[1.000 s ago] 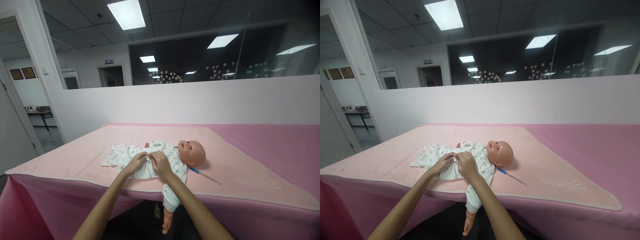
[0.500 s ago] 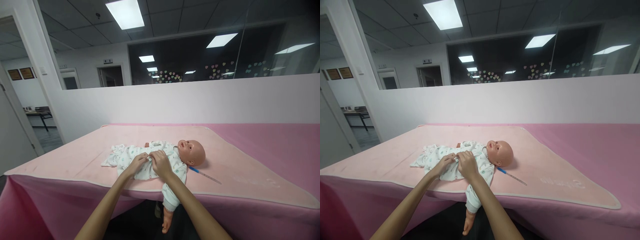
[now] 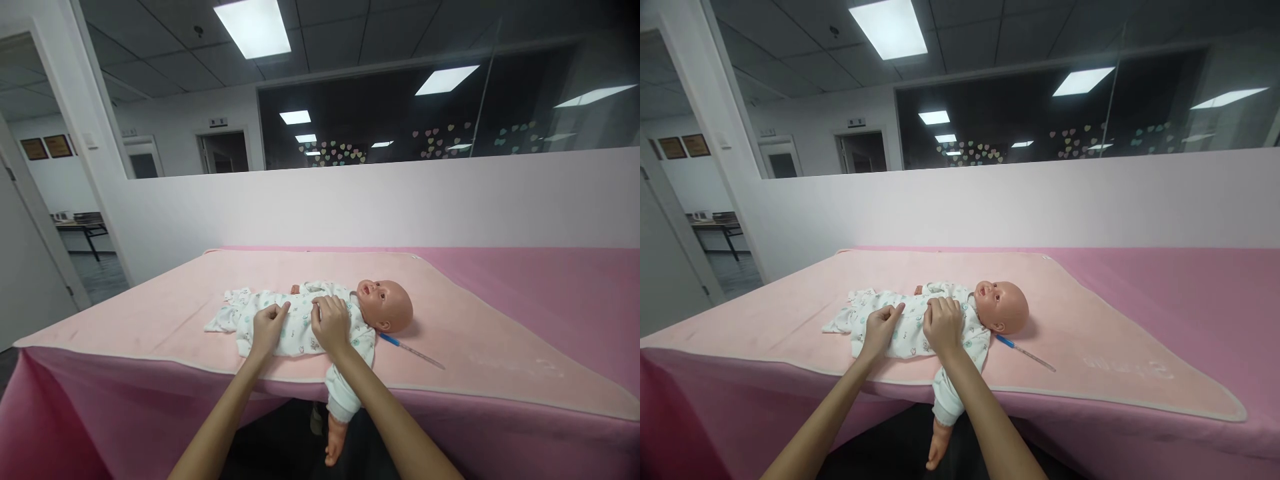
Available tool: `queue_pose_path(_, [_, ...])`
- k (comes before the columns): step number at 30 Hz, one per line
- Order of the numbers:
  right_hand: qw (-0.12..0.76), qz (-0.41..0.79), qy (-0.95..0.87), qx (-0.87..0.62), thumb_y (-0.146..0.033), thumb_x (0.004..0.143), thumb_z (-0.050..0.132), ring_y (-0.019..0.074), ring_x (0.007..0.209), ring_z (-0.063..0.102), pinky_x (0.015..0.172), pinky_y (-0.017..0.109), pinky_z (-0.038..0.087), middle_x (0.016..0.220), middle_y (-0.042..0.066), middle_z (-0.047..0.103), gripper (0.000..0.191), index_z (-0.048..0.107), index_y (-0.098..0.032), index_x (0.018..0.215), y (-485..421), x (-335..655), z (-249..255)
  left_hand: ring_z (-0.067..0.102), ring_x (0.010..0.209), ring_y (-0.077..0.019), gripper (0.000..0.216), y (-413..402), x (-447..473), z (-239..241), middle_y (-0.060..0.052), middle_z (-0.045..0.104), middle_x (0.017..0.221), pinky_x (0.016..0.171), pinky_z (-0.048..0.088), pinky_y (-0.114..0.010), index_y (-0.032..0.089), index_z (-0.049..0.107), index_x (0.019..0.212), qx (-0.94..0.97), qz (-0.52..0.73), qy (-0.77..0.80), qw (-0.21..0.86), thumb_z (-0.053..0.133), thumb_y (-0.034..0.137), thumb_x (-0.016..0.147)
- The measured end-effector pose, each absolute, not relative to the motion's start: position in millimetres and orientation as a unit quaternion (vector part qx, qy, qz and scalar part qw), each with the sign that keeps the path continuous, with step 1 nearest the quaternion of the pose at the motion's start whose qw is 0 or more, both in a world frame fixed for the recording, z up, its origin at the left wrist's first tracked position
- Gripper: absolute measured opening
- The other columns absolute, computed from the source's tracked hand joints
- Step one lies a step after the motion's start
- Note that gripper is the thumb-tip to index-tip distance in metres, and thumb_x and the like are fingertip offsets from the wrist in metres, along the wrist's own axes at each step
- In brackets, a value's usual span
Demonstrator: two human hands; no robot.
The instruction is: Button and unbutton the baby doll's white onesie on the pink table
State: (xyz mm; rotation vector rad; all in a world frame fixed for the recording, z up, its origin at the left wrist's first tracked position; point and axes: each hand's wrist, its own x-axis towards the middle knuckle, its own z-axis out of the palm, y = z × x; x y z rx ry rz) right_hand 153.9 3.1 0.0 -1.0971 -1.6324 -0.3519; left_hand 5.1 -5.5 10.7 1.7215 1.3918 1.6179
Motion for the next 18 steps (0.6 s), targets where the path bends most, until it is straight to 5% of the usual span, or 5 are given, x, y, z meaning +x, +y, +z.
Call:
queue_pose_path(3, [0.537,-0.158,-0.673,-0.483,-0.011,0.079,0.043,0.0178,0.072,0.046,0.069,0.031,0.03,0.072,0.003,0.059,0.015,0.056,-0.018,0.077,4,155,-3,0.034,0.045,-0.0078,0.035,-13,9,9,0.005,0.035,0.046,0.044,0.026,-0.02,0.017,0.041,0.053,0.634,0.565,0.504,0.157,0.051,0.044,0.074])
queue_pose_path(8, [0.529,-0.154,-0.672,-0.495,-0.012,0.079,0.043,0.0185,0.073,0.047,0.07,0.032,0.031,0.073,0.004,0.059,0.016,0.058,-0.019,0.079,10,154,2,0.053,0.059,-0.013,0.026,-22,6,8,0.001,0.059,0.068,0.056,0.041,-0.024,0.019,0.053,0.089,0.619,0.561,0.539,0.105,0.053,0.04,0.073])
queue_pose_path(14, [0.667,-0.083,-0.585,-0.454,-0.018,0.082,0.04,0.0204,0.088,0.051,0.082,0.039,0.037,0.088,0.006,0.06,0.018,0.055,-0.019,0.092,-49,172,16,0.05,0.102,-0.026,0.036,-88,10,-22,-0.007,0.056,0.106,0.085,0.042,-0.042,0.021,0.053,0.103,0.432,0.676,0.596,-0.023,0.055,0.037,0.071])
queue_pose_path(18, [0.66,0.033,-0.613,-0.432,-0.024,0.079,0.04,0.025,0.088,0.055,0.069,0.043,0.046,0.088,0.006,0.06,0.026,0.056,-0.03,0.099,-98,178,-13,0.046,0.109,-0.0282,0.042,-164,32,-73,-0.005,0.052,0.114,0.075,0.048,-0.042,0.031,0.051,0.112,0.526,0.586,0.6,0.143,0.058,0.035,0.071])
